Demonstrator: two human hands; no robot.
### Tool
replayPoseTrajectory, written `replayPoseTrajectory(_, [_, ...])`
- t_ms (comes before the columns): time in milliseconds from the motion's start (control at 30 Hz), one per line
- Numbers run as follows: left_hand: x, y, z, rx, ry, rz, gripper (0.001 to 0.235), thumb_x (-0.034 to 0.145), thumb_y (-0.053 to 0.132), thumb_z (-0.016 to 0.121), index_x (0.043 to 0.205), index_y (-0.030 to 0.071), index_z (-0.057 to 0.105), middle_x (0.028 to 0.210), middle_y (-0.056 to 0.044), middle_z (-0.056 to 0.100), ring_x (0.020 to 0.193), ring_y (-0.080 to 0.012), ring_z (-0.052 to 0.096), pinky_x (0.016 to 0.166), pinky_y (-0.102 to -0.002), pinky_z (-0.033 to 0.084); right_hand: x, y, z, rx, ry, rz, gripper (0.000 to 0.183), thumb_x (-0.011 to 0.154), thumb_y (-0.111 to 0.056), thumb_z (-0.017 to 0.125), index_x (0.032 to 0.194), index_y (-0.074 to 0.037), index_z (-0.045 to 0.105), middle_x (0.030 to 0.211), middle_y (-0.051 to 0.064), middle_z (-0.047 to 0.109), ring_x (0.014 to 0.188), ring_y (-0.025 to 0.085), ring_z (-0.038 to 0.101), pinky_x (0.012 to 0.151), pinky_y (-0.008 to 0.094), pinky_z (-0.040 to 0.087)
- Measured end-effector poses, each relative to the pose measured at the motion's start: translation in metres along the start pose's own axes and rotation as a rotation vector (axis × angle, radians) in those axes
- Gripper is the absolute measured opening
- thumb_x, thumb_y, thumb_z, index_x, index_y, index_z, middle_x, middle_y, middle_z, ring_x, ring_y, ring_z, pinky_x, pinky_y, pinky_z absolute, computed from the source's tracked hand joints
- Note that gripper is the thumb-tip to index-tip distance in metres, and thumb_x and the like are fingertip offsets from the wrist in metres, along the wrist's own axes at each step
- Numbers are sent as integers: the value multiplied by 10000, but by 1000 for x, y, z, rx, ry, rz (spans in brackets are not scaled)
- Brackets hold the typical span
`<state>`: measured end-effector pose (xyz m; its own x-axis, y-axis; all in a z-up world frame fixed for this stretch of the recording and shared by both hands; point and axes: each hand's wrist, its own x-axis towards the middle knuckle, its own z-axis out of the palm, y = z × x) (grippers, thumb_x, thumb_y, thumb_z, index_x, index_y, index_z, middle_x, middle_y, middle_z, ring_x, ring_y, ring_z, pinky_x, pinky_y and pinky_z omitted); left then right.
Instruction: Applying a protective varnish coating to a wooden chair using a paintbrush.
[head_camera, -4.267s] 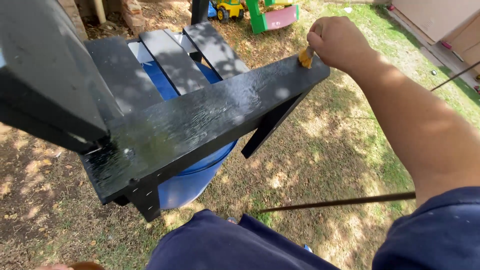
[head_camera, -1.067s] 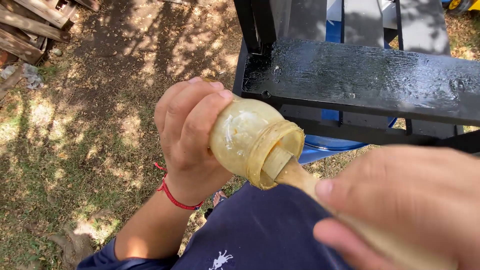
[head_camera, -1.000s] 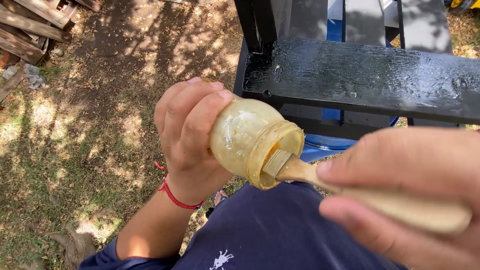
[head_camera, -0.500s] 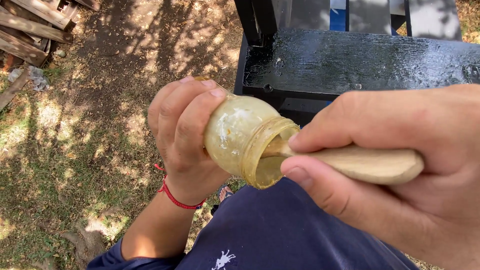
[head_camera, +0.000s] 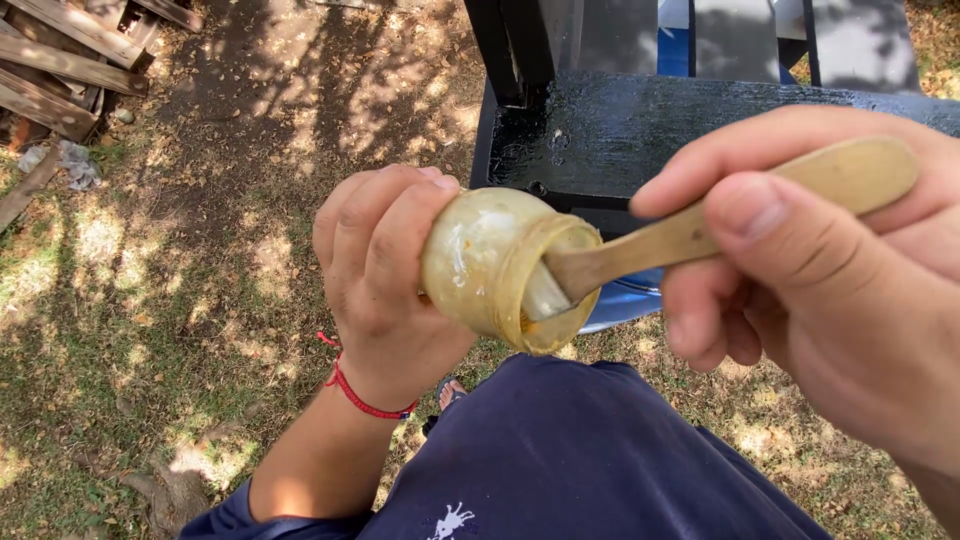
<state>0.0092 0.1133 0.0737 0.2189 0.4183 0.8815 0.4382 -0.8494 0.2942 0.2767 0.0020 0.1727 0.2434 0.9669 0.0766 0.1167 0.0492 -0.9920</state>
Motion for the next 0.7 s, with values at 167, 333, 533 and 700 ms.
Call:
replayPoseTrajectory(167, [-4, -2, 3, 91, -36, -49, 317, 913, 161, 766, 1142, 29, 591, 1118, -144, 643, 1033, -330, 636, 985, -428, 465, 13, 7, 64, 264, 22, -34, 179, 945, -148, 533, 976, -18, 652, 506, 85, 589, 345, 175, 559, 268, 239, 440])
replayPoseTrajectory(333, [-3, -5, 7, 89, -85, -72, 468, 841, 261, 858, 1153, 35, 590, 1127, -141, 640, 1045, -326, 620, 984, -441, 468, 16, 14, 51, 321, 125, 7, 214, 982, -121, 472, 967, -28, 664, 503, 80, 580, 339, 202, 545, 259, 257, 392])
replayPoseTrajectory(533, [-3, -12, 8, 61, -132, -76, 581, 783, 255, 941, 1161, 1, 580, 1133, -160, 648, 1056, -323, 637, 989, -444, 468, 20, 23, 17, 311, 188, -66, 223, 1066, -217, 449, 1033, -77, 618, 613, 46, 595, 403, 187, 525, 363, 248, 456])
replayPoseTrajectory(700, [-7, -22, -1, 42, -176, -122, 653, 755, 235, 991, 1184, -7, 562, 1155, -165, 659, 1042, -296, 628, 967, -425, 426, 26, 31, -16, 139, 123, -145, 277, 1100, -404, 481, 1140, -147, 576, 731, -11, 605, 580, 105, 612, 474, 191, 500])
